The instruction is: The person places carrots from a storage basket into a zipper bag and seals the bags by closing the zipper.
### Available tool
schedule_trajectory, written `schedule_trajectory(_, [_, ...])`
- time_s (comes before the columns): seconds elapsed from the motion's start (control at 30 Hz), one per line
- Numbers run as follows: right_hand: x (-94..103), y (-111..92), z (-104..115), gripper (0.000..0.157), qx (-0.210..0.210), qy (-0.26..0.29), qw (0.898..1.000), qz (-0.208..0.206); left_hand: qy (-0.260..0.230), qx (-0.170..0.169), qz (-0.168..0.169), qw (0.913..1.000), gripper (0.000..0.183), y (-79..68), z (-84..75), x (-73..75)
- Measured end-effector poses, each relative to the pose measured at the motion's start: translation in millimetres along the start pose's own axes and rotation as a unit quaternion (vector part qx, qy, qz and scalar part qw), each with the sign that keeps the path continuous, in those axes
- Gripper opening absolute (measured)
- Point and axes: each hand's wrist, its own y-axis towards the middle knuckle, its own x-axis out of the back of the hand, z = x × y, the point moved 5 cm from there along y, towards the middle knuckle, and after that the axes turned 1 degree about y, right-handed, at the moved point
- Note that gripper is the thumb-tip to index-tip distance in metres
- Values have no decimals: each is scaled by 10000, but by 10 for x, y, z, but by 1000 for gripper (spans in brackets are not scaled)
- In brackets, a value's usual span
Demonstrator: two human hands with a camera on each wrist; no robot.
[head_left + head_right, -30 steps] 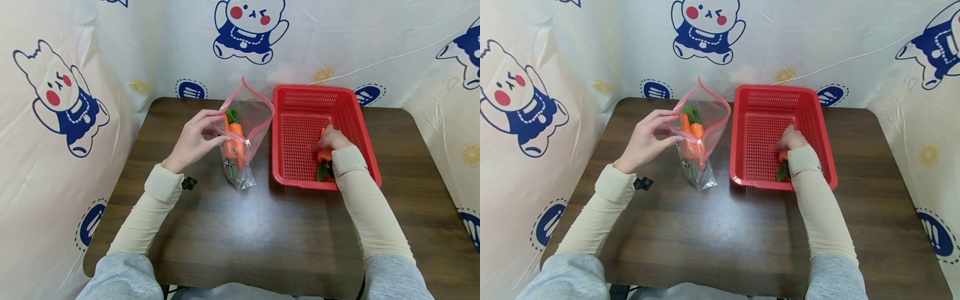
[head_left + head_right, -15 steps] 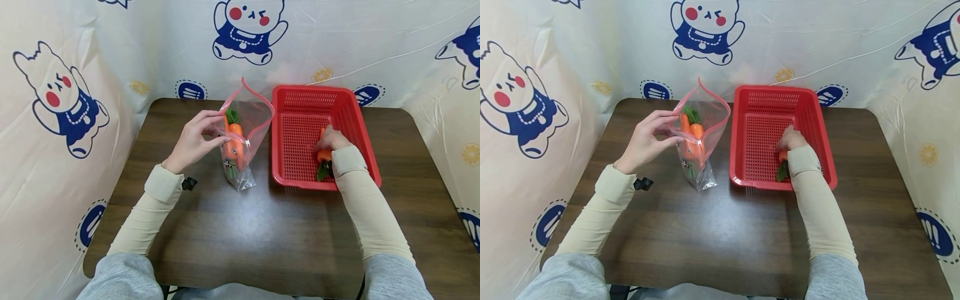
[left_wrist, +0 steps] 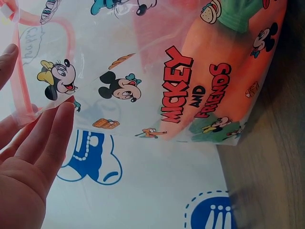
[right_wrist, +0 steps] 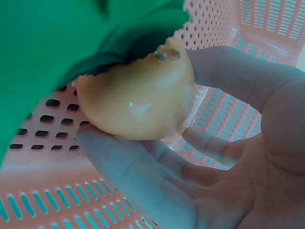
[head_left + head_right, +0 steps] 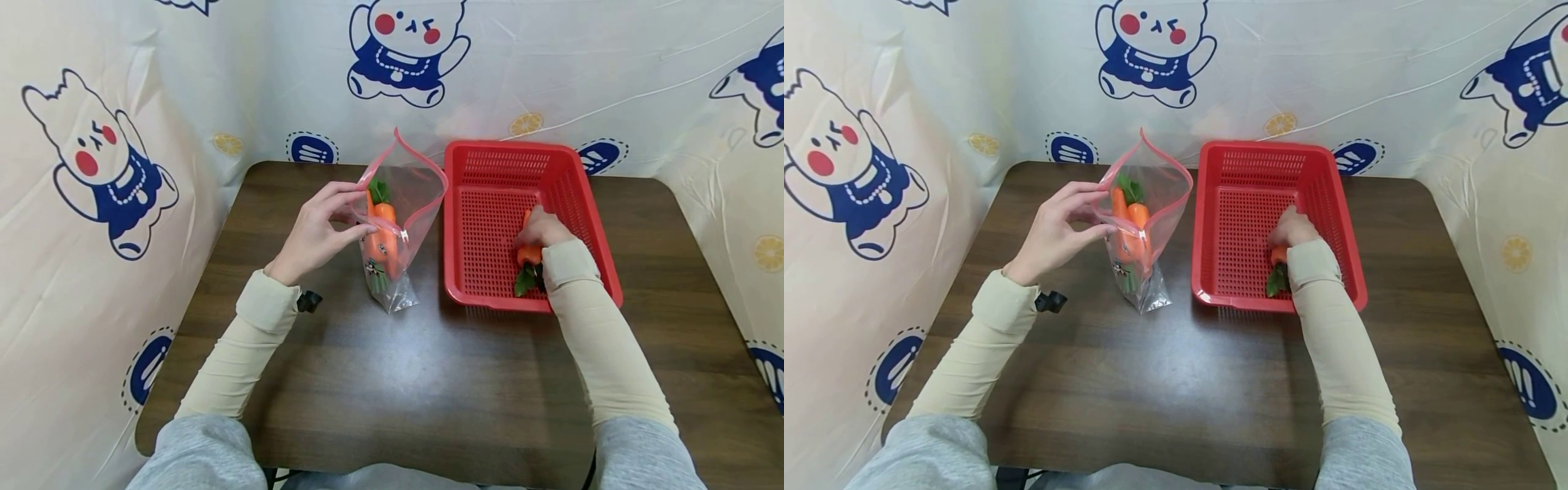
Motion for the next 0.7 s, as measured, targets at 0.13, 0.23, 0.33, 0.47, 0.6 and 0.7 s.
schedule_trajectory(0.13, [4, -15, 1, 64, 7, -5, 10000, -27, 22, 18, 15, 10000, 50, -2, 4, -3])
schedule_trajectory(0.23, [8, -25, 5, 66, 21, -83, 9999, -66, 23, -7, 15, 10000, 51, -5, 5, -5])
schedule_trajectory(0.33, [13, -37, 24, 65, 65, -274, 9995, -149, 14, -22, 9, 10000, 51, -7, 6, -5])
schedule_trajectory(0.47, [21, -42, 42, 59, 112, -481, 9984, -285, 20, -34, -9, 10000, 51, -12, 5, 0])
schedule_trajectory(0.6, [33, -44, 51, 57, 151, -642, 9969, -420, 12, -56, -19, 10000, 51, -17, -1, 5])
schedule_trajectory(0.7, [44, -44, 60, 58, 147, -728, 9959, -511, 10, -68, -18, 10000, 51, -17, -3, 8])
